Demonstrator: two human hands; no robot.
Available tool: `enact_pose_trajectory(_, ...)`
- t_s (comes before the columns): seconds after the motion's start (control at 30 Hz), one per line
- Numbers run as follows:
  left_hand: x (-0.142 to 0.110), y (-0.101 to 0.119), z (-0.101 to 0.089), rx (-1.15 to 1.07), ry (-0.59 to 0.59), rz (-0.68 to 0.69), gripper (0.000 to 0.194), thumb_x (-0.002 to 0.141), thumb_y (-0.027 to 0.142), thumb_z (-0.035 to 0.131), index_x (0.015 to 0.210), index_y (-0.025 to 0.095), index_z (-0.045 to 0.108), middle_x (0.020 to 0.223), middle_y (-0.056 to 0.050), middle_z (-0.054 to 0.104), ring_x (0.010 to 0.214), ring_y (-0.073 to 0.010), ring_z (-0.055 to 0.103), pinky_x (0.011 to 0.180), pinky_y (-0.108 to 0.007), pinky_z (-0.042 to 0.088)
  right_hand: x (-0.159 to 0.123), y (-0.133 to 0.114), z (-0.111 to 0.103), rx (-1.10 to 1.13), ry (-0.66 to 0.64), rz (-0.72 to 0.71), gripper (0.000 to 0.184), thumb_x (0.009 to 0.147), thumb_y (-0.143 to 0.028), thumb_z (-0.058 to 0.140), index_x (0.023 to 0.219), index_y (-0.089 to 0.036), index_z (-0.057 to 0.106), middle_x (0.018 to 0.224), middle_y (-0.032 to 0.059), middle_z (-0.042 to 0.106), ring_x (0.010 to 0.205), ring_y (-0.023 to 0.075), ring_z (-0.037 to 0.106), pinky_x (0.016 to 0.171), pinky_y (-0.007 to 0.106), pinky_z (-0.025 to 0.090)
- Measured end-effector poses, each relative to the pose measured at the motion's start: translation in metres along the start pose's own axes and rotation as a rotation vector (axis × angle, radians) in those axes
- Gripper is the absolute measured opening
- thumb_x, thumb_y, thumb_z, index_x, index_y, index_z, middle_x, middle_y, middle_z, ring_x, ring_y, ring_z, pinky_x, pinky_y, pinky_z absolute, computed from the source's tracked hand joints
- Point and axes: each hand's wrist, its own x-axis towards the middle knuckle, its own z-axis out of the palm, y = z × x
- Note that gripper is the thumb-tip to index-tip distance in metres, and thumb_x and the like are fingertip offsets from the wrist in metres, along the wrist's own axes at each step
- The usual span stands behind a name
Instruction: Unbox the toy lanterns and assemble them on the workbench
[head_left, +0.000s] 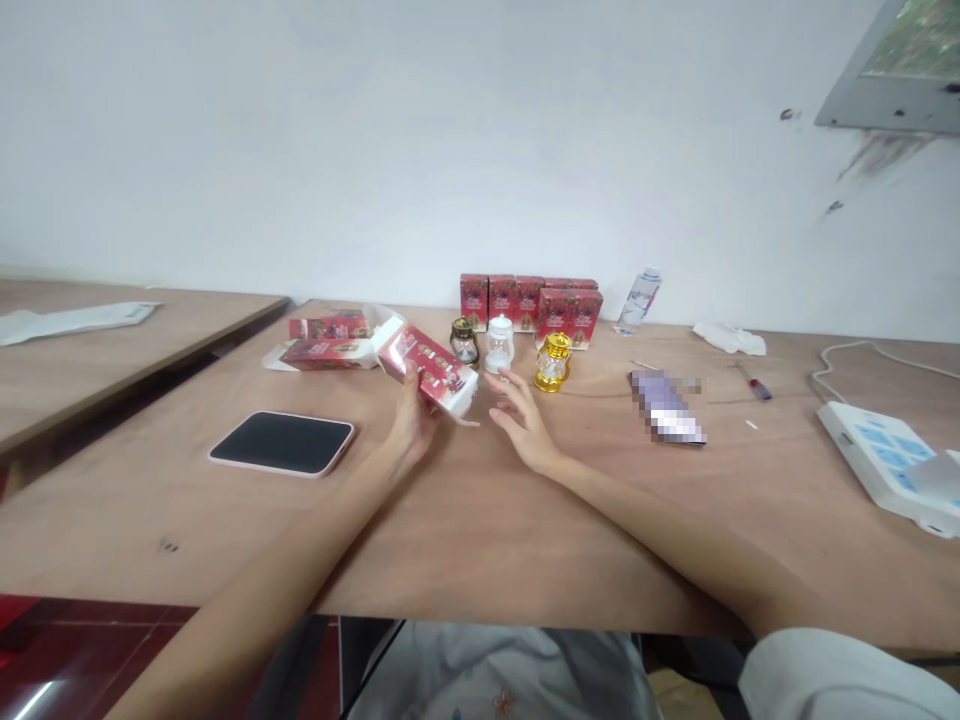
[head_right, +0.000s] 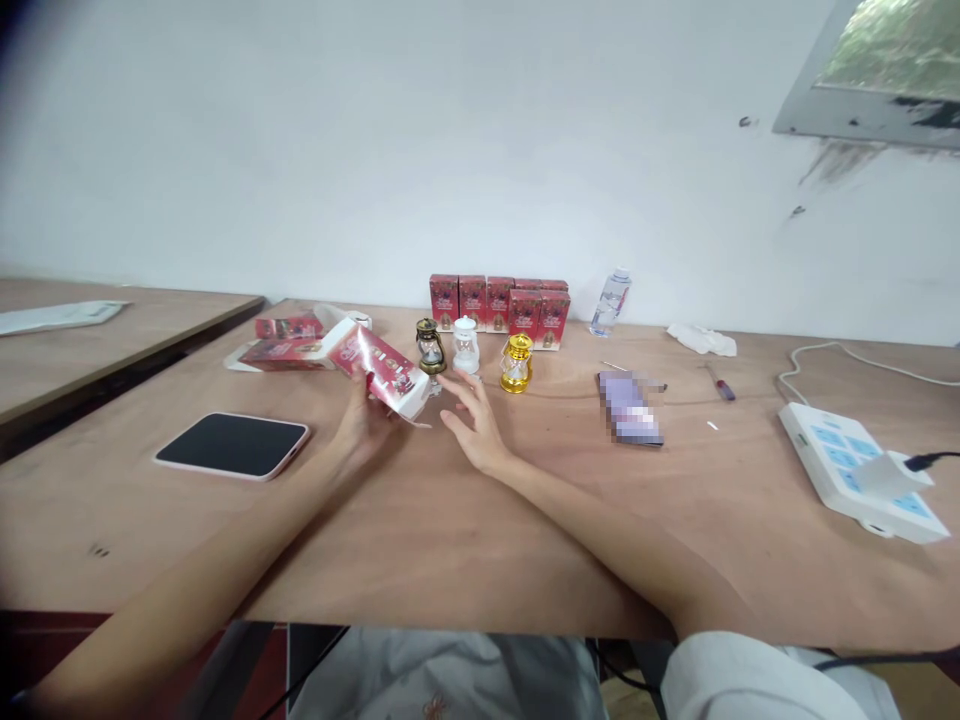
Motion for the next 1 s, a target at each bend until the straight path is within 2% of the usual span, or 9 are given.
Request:
enact_pose_trajectory(0.1,-0.001,-0.004,0.002,-0.007,0.008,-0.024,0.046,0.080,0.062,0.050,0.090,0.019,0.061,0.085,-0.004,0.067,0.073,-0.0151,0.063,0.062,-0.022,0.049,-0.001,-0.001,0.000,-0.060,0.017,-0.024,0.021,0.085,-0.034,0.052,0.096,-0.028,0.068,0.129,0.0045,0.042,0.119,0.0219,0.046,0.101,0.040,0.039)
enact_pose_trajectory(0.17,-0.003,-0.006,0.003,-0.001,-0.062,-0.064,0.047,0.079,0.062,0.050,0.091,0.019,0.062,0.088,-0.005,0.068,0.077,-0.0168,0.063,0.066,-0.024,0.050,-0.002,-0.001,0.001,-0.087,-0.001,-0.031,0.021,0.086,-0.035,0.050,0.089,-0.027,0.070,0.130,0.0040,0.042,0.115,0.0214,0.049,0.103,0.041,0.037)
enact_pose_trajectory(0.23,-0.004,-0.007,0.005,-0.006,-0.099,-0.084,0.046,0.079,0.061,0.052,0.093,0.019,0.062,0.092,-0.006,0.067,0.082,-0.0176,0.063,0.070,-0.026,0.050,-0.003,-0.001,0.002,-0.103,-0.010,-0.036,0.023,0.088,-0.037,0.049,0.092,-0.028,0.070,0.134,0.0037,0.039,0.116,0.0218,0.048,0.103,0.042,0.037)
enact_pose_trajectory(0.47,0.001,-0.002,0.000,-0.015,-0.024,-0.051,0.035,0.077,0.054,0.061,0.085,0.020,0.060,0.084,-0.002,0.065,0.075,-0.0125,0.061,0.064,-0.021,0.048,-0.004,-0.001,0.006,-0.214,-0.085,-0.038,0.036,0.089,-0.040,0.046,0.122,-0.029,0.056,0.146,0.0053,0.025,0.123,0.0235,0.042,0.106,0.044,0.033)
enact_pose_trajectory(0.7,-0.002,-0.004,0.001,0.019,-0.059,-0.026,0.041,0.069,0.055,0.068,0.086,0.019,0.059,0.083,-0.001,0.065,0.075,-0.0129,0.061,0.066,-0.022,0.048,-0.004,-0.004,0.005,-0.270,-0.153,-0.105,0.029,0.089,-0.038,0.045,0.107,-0.026,0.065,0.145,0.0049,0.027,0.128,0.0248,0.038,0.108,0.045,0.031)
enact_pose_trajectory(0.9,-0.004,0.000,0.005,-0.031,-0.044,-0.003,0.028,0.072,0.043,0.070,0.083,0.020,0.059,0.082,0.001,0.065,0.076,-0.0118,0.061,0.068,-0.022,0.047,-0.004,0.001,0.008,-0.308,-0.151,-0.049,0.046,0.089,-0.044,0.042,0.131,-0.025,0.047,0.151,0.0062,0.014,0.132,0.0261,0.034,0.110,0.045,0.027)
enact_pose_trajectory(1.0,-0.006,0.004,0.007,-0.040,-0.059,0.004,0.025,0.072,0.040,0.070,0.084,0.020,0.059,0.082,0.001,0.065,0.076,-0.0123,0.061,0.067,-0.023,0.048,-0.004,-0.001,0.008,-0.296,-0.130,-0.028,0.052,0.089,-0.046,0.041,0.137,-0.026,0.039,0.152,0.0055,0.011,0.136,0.0243,0.026,0.112,0.042,0.024)
